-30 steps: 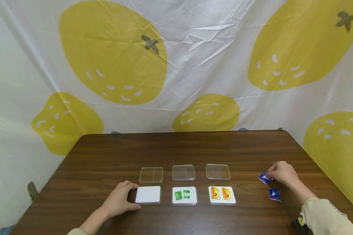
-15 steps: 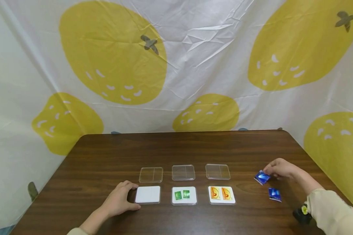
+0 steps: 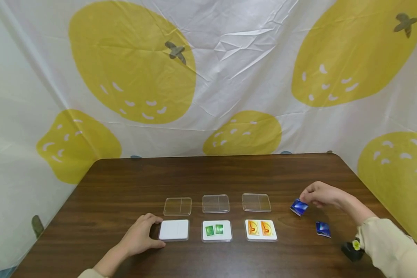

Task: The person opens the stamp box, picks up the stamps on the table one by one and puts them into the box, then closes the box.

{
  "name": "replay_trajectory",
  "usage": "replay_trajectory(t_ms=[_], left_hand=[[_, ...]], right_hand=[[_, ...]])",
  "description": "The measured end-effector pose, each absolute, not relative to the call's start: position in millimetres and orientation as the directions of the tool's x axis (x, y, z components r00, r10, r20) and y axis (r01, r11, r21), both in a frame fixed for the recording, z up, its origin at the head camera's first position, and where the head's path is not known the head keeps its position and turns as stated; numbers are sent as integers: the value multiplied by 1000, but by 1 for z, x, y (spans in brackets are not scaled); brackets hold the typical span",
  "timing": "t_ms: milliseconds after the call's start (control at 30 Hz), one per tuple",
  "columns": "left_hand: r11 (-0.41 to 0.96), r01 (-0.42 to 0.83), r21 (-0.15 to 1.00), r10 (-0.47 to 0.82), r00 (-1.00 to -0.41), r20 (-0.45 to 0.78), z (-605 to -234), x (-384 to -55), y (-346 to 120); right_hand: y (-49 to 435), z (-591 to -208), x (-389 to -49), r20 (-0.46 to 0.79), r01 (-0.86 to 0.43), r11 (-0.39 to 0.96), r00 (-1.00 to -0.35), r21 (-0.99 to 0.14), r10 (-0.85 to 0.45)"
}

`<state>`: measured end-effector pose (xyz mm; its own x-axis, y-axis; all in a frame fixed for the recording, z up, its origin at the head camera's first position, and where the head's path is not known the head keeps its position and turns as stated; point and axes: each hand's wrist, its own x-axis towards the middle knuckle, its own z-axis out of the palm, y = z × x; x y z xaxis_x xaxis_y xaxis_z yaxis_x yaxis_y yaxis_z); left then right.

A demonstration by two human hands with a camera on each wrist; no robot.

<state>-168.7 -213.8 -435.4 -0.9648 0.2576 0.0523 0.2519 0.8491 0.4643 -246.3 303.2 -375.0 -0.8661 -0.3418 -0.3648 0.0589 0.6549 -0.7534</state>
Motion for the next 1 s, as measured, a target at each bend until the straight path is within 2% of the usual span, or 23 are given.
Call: replay_trajectory(t_ms=[500, 767, 1000], left_hand=[[850, 252, 463, 251, -966, 65, -437, -170, -214], [854, 236, 464, 241, -969, 49, -438, -170, -214], [855, 238, 461, 238, -969, 59, -437, -171, -213]], right_hand=[[230, -355, -250, -316, -30, 601, -830, -799, -460], [188, -358, -254, -305, -47, 577, -812, -815, -498], [148, -361, -254, -268, -128, 548, -767, -827, -583]])
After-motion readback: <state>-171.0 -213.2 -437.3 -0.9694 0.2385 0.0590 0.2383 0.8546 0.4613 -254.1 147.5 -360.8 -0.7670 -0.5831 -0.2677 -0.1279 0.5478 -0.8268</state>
